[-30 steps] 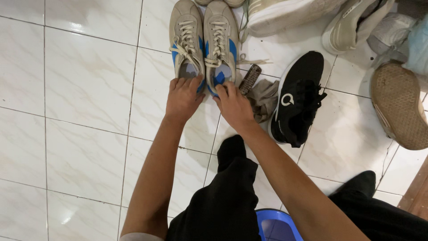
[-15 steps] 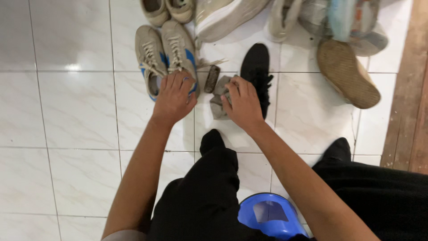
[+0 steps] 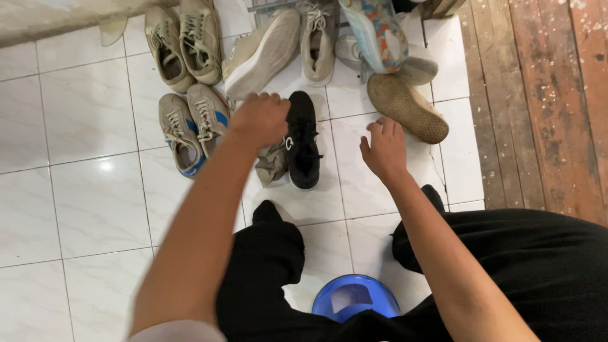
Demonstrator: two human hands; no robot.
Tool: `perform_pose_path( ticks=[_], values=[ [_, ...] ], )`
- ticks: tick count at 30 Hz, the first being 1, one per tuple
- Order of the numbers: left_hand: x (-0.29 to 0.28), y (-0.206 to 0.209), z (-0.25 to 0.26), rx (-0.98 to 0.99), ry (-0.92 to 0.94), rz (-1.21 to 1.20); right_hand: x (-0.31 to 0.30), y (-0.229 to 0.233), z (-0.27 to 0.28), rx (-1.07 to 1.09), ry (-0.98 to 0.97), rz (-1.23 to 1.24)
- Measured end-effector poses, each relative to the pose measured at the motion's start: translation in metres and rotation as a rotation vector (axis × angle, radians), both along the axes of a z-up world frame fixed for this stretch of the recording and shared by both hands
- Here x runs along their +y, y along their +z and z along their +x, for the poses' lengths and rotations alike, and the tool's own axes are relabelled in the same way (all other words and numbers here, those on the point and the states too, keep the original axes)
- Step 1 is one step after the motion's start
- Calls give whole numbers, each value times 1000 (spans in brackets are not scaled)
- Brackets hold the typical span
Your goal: The person organizes multiple pairs of shoes on a tiled floor, then uses a cloth to wipe and clean one pair of white sneakers. The person handles several pairs of shoes and a cleaning cloth.
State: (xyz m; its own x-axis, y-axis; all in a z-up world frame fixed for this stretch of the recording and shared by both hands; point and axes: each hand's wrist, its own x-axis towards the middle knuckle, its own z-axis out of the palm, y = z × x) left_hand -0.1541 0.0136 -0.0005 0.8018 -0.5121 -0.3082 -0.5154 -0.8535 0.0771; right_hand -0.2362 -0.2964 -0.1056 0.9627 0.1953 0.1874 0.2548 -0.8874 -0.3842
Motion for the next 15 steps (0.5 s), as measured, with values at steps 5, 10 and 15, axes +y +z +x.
perform_pose_path(
  ticks=[5,10,15],
  values=[
    [-62,-69,-47,133,417,-54,-29,-31,-9,155,-81,-16],
    [-113,-133,-109,189,769,31,-36,-52,-45,272,-72,-31],
    [-127,-155,-136,141,735,54,-29,-57,-55,329,-73,-42]
  ],
)
